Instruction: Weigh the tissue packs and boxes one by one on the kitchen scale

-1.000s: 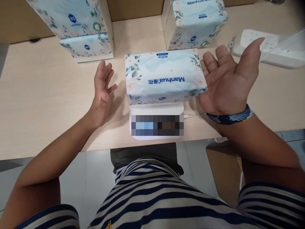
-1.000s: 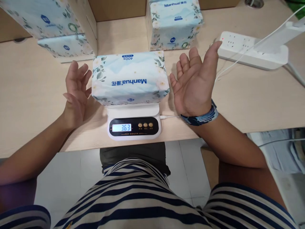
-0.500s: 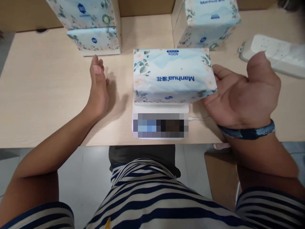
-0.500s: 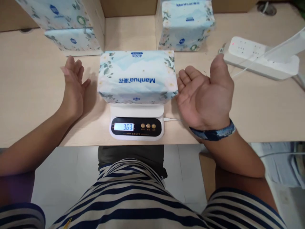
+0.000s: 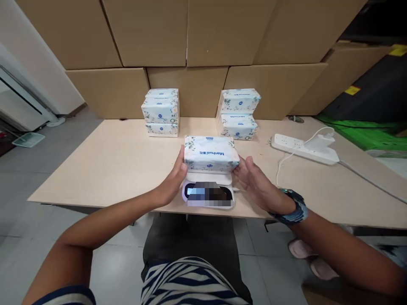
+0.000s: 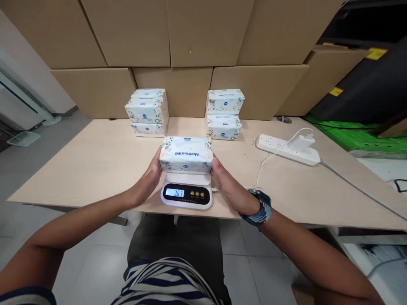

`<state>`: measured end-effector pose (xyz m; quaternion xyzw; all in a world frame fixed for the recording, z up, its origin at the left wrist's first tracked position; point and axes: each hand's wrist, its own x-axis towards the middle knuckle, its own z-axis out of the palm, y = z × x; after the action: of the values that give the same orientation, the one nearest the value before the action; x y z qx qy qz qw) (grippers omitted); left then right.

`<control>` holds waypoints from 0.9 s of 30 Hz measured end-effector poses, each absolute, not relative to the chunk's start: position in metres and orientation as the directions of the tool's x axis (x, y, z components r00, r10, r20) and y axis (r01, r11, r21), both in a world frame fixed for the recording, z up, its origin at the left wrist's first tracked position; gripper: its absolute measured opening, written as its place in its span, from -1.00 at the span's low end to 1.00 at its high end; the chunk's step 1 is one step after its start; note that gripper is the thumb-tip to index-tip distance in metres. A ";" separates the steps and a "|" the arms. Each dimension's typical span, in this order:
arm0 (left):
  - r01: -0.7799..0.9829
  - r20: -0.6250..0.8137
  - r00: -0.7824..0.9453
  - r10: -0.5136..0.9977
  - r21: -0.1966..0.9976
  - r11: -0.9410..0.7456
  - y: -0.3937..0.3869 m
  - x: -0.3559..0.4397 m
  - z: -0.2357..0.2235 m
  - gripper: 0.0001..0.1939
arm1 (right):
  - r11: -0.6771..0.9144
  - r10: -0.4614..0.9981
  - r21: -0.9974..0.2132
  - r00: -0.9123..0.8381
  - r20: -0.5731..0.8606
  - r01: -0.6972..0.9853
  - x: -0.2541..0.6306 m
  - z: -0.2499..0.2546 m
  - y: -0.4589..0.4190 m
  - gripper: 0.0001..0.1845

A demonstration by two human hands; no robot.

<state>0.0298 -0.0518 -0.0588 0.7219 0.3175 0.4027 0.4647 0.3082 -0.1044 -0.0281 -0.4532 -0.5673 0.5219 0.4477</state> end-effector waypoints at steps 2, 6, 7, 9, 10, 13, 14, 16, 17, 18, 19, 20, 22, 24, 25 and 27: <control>0.026 0.382 0.456 0.804 0.897 -0.442 -0.056 0.022 -0.045 -0.09 | 0.156 0.952 -0.986 -0.274 0.135 0.056 0.296 -0.008 -0.094 -0.16; 0.056 0.512 0.283 0.811 0.836 -0.547 -0.039 -0.010 -0.009 -0.03 | 0.235 0.884 -0.968 -0.434 0.172 0.094 0.267 0.023 -0.044 -0.16; 0.077 0.503 0.220 0.836 0.845 -0.529 -0.030 -0.019 -0.006 -0.01 | 0.251 0.881 -0.953 -0.448 0.152 0.169 0.256 0.026 -0.028 -0.15; 0.099 0.419 0.072 0.905 0.900 -0.425 -0.010 -0.037 -0.012 0.01 | 0.303 0.897 -0.842 -0.432 0.093 0.447 0.229 0.025 0.001 -0.09; 0.102 0.346 -0.021 0.938 0.934 -0.342 -0.001 -0.045 -0.021 -0.01 | 0.311 0.902 -0.789 -0.427 0.069 0.530 0.215 0.022 0.013 -0.06; 0.141 0.219 -0.160 0.962 0.970 -0.197 0.022 -0.066 -0.056 -0.21 | 0.358 0.891 -0.657 -0.452 0.028 0.664 0.181 0.006 0.035 -0.16; 0.155 0.204 -0.181 0.962 0.972 -0.177 0.028 -0.070 -0.067 -0.30 | 0.378 0.890 -0.605 -0.455 0.030 0.701 0.174 0.002 0.039 -0.25; 0.178 0.201 -0.208 0.957 0.970 -0.165 0.037 -0.074 -0.082 -0.43 | 0.413 0.895 -0.482 -0.443 0.057 0.772 0.166 -0.005 0.042 -0.43; 0.190 0.208 -0.215 0.954 0.967 -0.168 0.040 -0.075 -0.087 -0.48 | 0.426 0.897 -0.419 -0.436 0.076 0.802 0.165 -0.007 0.042 -0.47; 0.201 0.218 -0.219 0.951 0.964 -0.174 0.044 -0.074 -0.090 -0.51 | 0.434 0.897 -0.357 -0.432 0.091 0.827 0.164 -0.008 0.042 -0.49; 0.212 0.226 -0.219 0.949 0.960 -0.180 0.048 -0.073 -0.091 -0.53 | 0.442 0.896 -0.300 -0.432 0.102 0.846 0.165 -0.008 0.043 -0.49; 0.222 0.233 -0.217 0.948 0.958 -0.184 0.052 -0.072 -0.091 -0.55 | 0.445 0.896 -0.247 -0.432 0.107 0.861 0.165 -0.008 0.043 -0.50; 0.233 0.234 -0.205 0.950 0.955 -0.185 0.059 -0.069 -0.089 -0.55 | 0.439 0.898 -0.158 -0.425 0.112 0.885 0.167 -0.007 0.046 -0.51; 0.231 0.229 -0.185 0.956 0.955 -0.184 0.066 -0.066 -0.088 -0.55 | 0.430 0.900 -0.091 -0.419 0.116 0.898 0.168 -0.007 0.050 -0.51; 0.226 0.228 -0.175 0.958 0.956 -0.186 0.069 -0.066 -0.088 -0.55 | 0.427 0.901 -0.064 -0.418 0.119 0.902 0.169 -0.008 0.052 -0.51; 0.214 0.233 -0.155 0.960 0.957 -0.198 0.072 -0.066 -0.088 -0.55 | 0.428 0.898 -0.024 -0.422 0.124 0.903 0.171 -0.009 0.057 -0.51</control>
<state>-0.0658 0.0719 -0.0884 0.5519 0.5319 0.5426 0.3437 0.1708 0.0572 -0.0089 -0.5342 -0.8430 -0.0233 0.0591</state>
